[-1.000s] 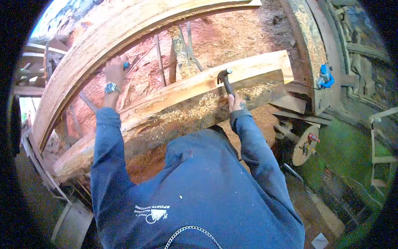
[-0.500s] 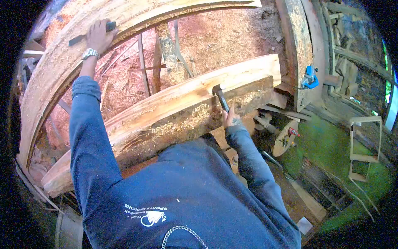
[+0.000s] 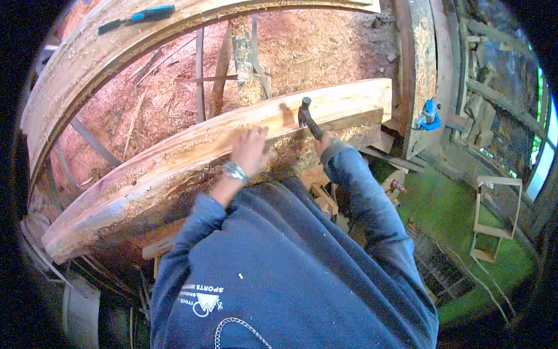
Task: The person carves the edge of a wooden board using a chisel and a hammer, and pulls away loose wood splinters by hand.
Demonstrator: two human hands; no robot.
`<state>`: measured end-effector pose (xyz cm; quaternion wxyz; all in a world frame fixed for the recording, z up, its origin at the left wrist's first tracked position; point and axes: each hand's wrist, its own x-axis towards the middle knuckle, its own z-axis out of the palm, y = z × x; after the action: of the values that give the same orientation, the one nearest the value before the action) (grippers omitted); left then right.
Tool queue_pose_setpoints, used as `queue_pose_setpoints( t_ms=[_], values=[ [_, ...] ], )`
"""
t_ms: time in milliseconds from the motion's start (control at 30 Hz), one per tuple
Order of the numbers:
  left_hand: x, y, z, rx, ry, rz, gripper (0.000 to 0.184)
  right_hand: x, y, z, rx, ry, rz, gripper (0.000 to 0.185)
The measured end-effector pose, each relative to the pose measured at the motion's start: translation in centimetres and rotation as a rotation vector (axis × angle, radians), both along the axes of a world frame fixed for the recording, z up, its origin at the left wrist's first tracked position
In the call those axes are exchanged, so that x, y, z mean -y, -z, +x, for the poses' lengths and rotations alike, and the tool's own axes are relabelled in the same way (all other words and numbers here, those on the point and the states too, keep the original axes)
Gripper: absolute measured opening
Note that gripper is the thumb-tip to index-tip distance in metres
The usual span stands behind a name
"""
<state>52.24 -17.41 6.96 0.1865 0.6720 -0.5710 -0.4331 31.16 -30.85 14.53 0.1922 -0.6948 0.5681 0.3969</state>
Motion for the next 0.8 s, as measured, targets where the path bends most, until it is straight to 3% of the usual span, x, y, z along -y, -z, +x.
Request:
queue_pose_setpoints(
  t_ms=[33, 133, 233, 333, 467, 633, 800],
  values=[
    [-0.7, -0.3, -1.7, 0.069, -0.029, -0.029, 0.065, -0.6, -0.3, 0.5, -0.034, 0.080, 0.031, 0.042],
    [-2.4, -0.3, -4.7, 0.215, -0.092, -0.083, 0.072, -3.6, 5.3, -7.1, 0.159, -0.074, -0.218, 0.042],
    [-2.6, 0.3, -5.3, 0.258, -0.114, -0.113, 0.071, -4.0, 6.5, -8.6, 0.263, -0.031, -0.203, 0.042],
    [-2.4, 0.0, -6.4, 0.310, -0.160, -0.080, 0.067, -3.8, 4.4, -5.7, 0.158, 0.033, -0.175, 0.040],
    [-2.1, -0.4, -7.3, 0.362, -0.182, -0.056, 0.064, -9.5, 7.5, -8.2, 0.376, 0.253, -0.321, 0.039],
    [-2.2, -0.5, -7.7, 0.380, -0.213, -0.108, 0.056, -4.0, 2.1, -4.5, 0.091, 0.122, -0.055, 0.047],
    [-1.6, 0.1, -7.7, 0.411, -0.191, -0.036, 0.053, -1.0, -0.2, -2.3, 0.004, -0.070, 0.182, 0.048]
  ],
)
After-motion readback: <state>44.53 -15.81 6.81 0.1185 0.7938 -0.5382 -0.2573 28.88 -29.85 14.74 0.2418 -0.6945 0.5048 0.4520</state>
